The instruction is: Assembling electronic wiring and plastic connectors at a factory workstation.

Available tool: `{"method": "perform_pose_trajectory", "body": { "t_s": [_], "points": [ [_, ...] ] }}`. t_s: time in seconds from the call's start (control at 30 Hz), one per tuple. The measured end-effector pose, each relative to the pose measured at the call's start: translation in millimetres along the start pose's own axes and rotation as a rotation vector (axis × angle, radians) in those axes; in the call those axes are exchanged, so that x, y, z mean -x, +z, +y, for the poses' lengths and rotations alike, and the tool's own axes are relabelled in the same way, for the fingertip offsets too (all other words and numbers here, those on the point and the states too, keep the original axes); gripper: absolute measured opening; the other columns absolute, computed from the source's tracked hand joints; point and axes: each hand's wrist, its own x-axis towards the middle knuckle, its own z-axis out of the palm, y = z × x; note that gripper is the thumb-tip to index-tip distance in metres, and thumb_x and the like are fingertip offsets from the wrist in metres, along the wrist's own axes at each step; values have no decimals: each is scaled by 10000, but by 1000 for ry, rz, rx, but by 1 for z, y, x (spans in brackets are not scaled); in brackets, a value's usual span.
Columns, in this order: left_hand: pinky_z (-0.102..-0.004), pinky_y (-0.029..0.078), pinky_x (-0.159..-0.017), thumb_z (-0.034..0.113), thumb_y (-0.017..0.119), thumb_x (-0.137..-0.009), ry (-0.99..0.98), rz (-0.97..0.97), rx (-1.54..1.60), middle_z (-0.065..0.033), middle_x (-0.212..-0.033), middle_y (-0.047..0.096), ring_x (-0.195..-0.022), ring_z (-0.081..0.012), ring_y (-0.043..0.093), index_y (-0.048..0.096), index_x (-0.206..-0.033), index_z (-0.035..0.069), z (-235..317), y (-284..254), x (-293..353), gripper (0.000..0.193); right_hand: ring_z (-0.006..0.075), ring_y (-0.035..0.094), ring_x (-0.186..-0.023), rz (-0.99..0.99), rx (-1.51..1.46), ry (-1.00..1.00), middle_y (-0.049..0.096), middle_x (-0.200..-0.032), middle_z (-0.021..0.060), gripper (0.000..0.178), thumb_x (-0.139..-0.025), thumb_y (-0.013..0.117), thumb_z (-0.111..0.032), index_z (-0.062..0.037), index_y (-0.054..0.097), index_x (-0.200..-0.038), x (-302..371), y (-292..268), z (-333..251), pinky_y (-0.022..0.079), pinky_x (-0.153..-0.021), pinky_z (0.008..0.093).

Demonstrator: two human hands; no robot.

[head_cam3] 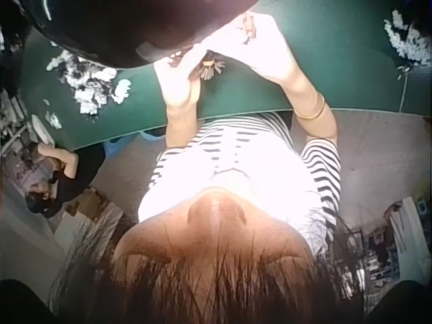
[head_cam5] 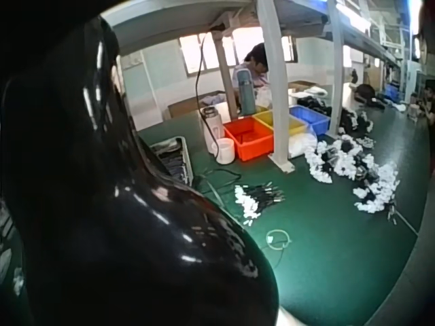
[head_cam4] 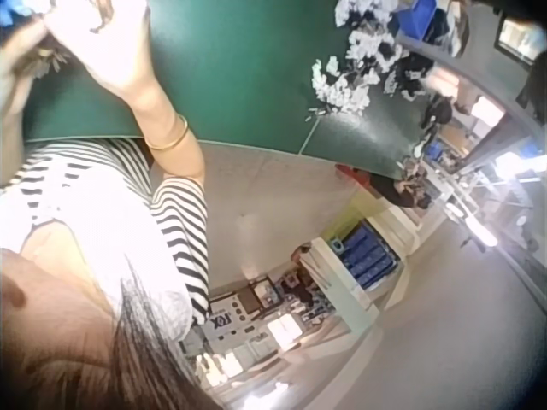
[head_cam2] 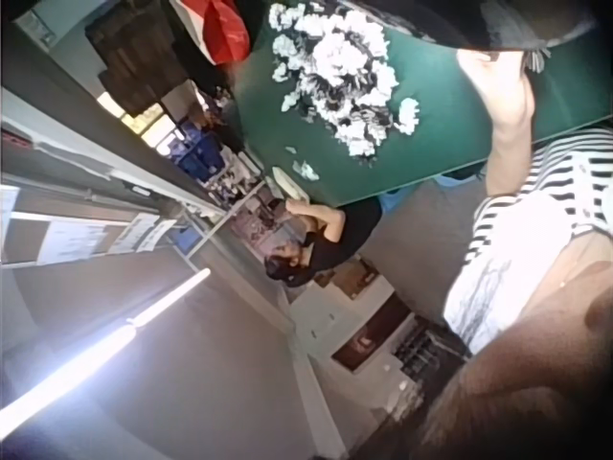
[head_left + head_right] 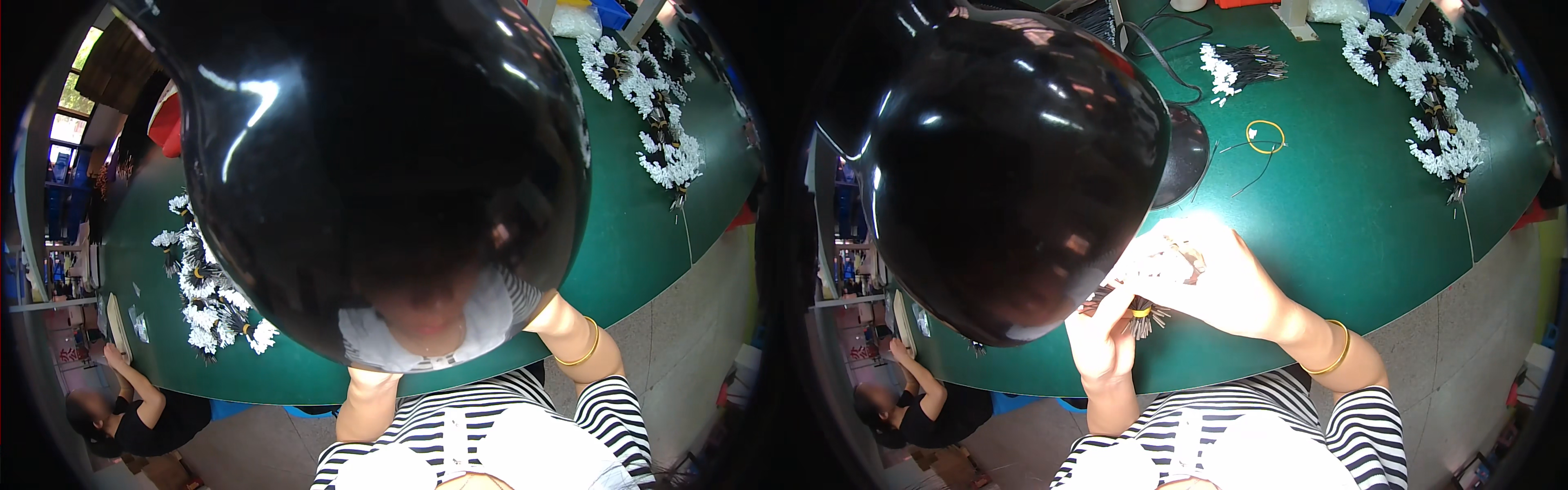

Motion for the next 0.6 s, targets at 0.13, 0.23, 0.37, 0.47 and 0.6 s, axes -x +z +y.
{"method": "perform_pose_trajectory", "body": {
  "t_s": [0.13, 0.23, 0.37, 0.47, 0.6],
  "points": [
    [-327, 484, -804, -141, 545, -723, 125, -136, -203, -157, -969, 607, -851, -229, 619, 542, -1033, -68, 1, 4, 0, 319, 126, 594, -798, -50, 99, 95, 629, -847, 76, 155, -764, 650, -38, 14, 593, -899, -5, -1, -10, 480, -730, 270],
    [-325, 481, -811, -156, 543, -714, 142, -222, -255, -161, -968, 606, -868, -229, 615, 525, -1057, -72, -1, -1, 0, 354, 114, 592, -785, -36, 20, 39, 631, -825, 72, 202, -743, 678, -55, 14, 597, -914, -4, -2, -2, 480, -720, 261],
    [-330, 490, -798, -145, 532, -729, 127, -209, -274, -166, -969, 605, -861, -235, 616, 515, -1071, -72, 1, -5, -2, 350, 111, 591, -777, -100, -25, 77, 634, -821, 70, 177, -751, 671, -50, 16, 609, -903, -8, -1, -11, 478, -714, 252],
    [-338, 496, -790, -122, 521, -750, 11, -77, -75, -171, -970, 604, -859, -243, 617, 522, -1061, -74, 5, 2, -2, 314, 112, 592, -774, -98, 12, 107, 637, -825, 71, 150, -765, 656, -43, 19, 615, -896, -6, -2, -12, 477, -710, 248],
    [-356, 487, -815, -100, 501, -776, -94, -85, 4, -178, -982, 601, -896, -251, 609, 519, -1067, -77, 6, -6, -2, 292, 116, 595, -776, -106, -12, 126, 641, -837, 76, 132, -779, 642, -45, 17, 619, -894, -7, -3, -11, 478, -710, 248]
  ]
}}
